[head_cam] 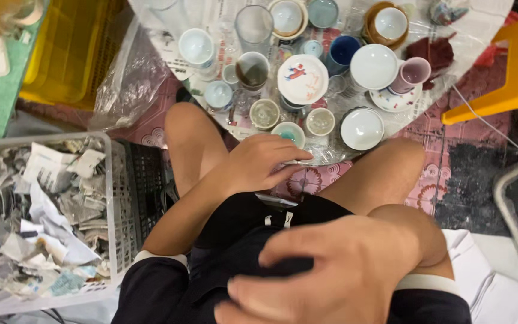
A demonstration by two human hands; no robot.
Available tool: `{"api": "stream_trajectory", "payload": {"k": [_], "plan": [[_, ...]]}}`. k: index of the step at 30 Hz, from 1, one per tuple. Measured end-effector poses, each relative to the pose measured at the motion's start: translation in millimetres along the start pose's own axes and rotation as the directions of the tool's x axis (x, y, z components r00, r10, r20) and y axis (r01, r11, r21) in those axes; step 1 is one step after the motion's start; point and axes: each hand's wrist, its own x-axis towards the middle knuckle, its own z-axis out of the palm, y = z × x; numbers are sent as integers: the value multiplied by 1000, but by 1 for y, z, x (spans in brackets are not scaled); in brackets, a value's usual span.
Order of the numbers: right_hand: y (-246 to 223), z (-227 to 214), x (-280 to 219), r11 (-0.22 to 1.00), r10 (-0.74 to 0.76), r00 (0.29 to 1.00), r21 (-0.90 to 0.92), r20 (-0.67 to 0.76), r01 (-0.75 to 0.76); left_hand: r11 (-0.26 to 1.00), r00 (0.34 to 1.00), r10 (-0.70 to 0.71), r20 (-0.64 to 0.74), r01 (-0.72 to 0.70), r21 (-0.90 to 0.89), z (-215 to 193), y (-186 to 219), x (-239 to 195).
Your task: The person sits at a table covered with newspapers and various ceramic items. They repeatedly pick up newspaper sheets, fold them into small bundles, and place them into a nearby basket. The process is repeated multiple times throughout the clip.
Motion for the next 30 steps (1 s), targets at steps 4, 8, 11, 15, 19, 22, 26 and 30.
{"api": "stream_trajectory", "payload": {"k": [4,8,11,15,19,22,26,30], "plan": [[-1,-10,-22,999,10,1000,-48,-8,-11,995,997,79,19,-78,-70,2,0,31],[4,-25,-39,981,94,993,-162,-72,-105,980,989,139,54,-129,-154,2,-6,57],[-16,-42,-40,905,374,927,-221,10,-363,964,978,202,56,-188,-190,9,-14,83],[-24,-40,-45,754,549,835,-406,-40,-516,951,967,253,23,-244,-188,13,-28,113],[-9,-39,-46,756,563,827,-408,5,-512,948,981,192,39,-175,-264,24,-45,125],[33,-22,-33,767,564,823,-326,-67,-552,965,995,10,95,16,-263,21,-63,131],[86,-9,-38,738,667,734,-246,128,-628,848,966,-243,93,258,-463,19,-93,115],[140,18,-81,638,770,635,-71,62,-767,833,975,-157,-156,45,-552,17,-133,111]]}}
